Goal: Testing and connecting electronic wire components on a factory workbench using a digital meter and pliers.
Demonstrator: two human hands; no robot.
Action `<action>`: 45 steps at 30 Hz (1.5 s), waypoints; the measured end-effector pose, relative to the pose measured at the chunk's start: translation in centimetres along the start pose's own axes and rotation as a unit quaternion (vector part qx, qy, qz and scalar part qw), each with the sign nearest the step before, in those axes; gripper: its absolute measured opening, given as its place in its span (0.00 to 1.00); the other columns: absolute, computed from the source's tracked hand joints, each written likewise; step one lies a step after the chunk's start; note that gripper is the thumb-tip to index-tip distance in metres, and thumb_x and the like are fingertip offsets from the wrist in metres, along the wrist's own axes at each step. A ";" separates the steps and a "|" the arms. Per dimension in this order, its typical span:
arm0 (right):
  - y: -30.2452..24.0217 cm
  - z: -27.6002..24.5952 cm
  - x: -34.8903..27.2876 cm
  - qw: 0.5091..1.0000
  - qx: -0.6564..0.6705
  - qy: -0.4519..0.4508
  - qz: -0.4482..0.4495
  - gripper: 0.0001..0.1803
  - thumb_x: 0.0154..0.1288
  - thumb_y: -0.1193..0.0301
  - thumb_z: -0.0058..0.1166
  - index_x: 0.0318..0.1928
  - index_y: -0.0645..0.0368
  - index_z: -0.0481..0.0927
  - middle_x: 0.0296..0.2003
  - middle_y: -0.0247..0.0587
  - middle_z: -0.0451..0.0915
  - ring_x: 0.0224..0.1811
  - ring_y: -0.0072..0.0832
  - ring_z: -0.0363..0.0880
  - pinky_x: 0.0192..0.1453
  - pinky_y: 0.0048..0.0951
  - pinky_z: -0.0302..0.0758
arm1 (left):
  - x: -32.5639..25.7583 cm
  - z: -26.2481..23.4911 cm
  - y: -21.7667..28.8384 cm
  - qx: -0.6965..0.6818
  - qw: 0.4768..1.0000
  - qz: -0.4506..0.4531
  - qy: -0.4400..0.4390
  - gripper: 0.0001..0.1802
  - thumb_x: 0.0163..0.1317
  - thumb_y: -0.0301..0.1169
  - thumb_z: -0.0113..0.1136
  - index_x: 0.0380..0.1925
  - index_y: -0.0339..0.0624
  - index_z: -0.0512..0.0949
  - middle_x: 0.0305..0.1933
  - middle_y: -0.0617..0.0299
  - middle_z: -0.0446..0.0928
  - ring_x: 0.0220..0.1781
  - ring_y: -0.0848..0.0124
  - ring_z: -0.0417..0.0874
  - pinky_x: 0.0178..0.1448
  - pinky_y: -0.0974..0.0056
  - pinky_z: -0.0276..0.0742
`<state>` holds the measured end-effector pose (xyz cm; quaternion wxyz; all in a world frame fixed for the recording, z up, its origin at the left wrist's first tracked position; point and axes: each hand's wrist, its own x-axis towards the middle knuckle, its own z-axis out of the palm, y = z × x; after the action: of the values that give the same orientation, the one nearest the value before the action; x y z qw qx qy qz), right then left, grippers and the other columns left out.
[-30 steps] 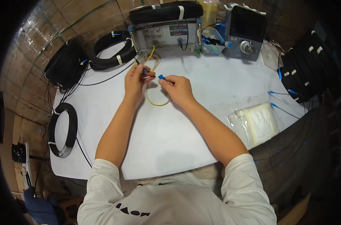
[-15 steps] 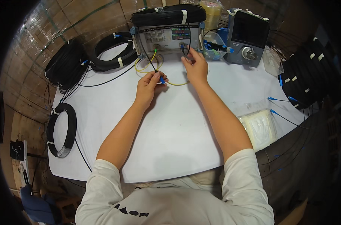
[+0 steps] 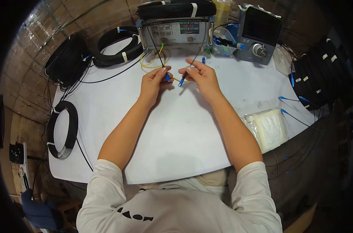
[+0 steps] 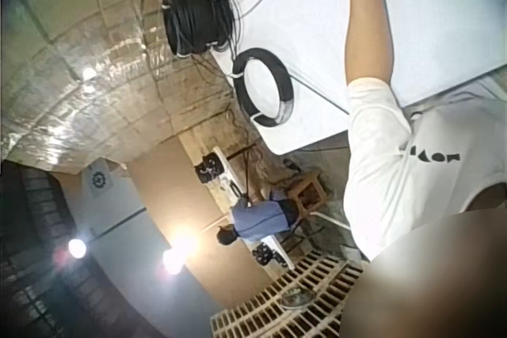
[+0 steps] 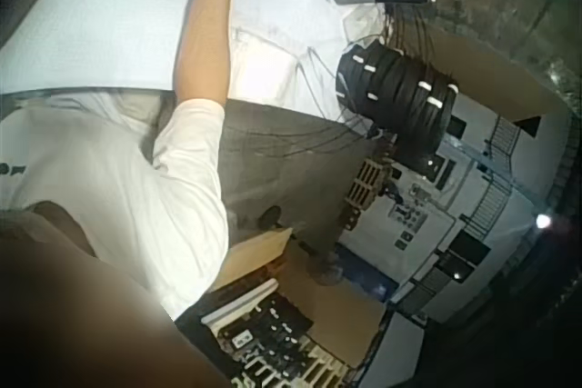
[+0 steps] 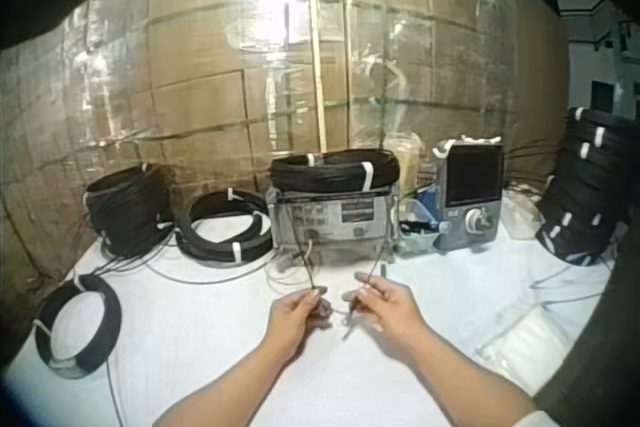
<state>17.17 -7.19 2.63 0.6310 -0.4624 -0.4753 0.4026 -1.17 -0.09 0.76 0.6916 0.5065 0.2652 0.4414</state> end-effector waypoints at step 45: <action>-3.2 -15.3 8.0 0.797 -0.518 0.311 0.001 0.21 0.54 0.64 0.69 0.50 0.52 0.84 0.46 0.42 0.81 0.52 0.41 0.79 0.55 0.38 0.76 | -0.6 0.5 0.5 0.063 0.992 -0.085 -0.070 0.12 0.67 0.31 0.61 0.36 0.28 0.80 0.33 0.54 0.82 0.32 0.66 0.83 0.41 0.64 0.83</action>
<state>34.08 -3.53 5.72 0.4103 -0.8210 -0.3910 -0.0688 -1.22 -0.82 1.32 0.7103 0.5544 0.2856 0.3264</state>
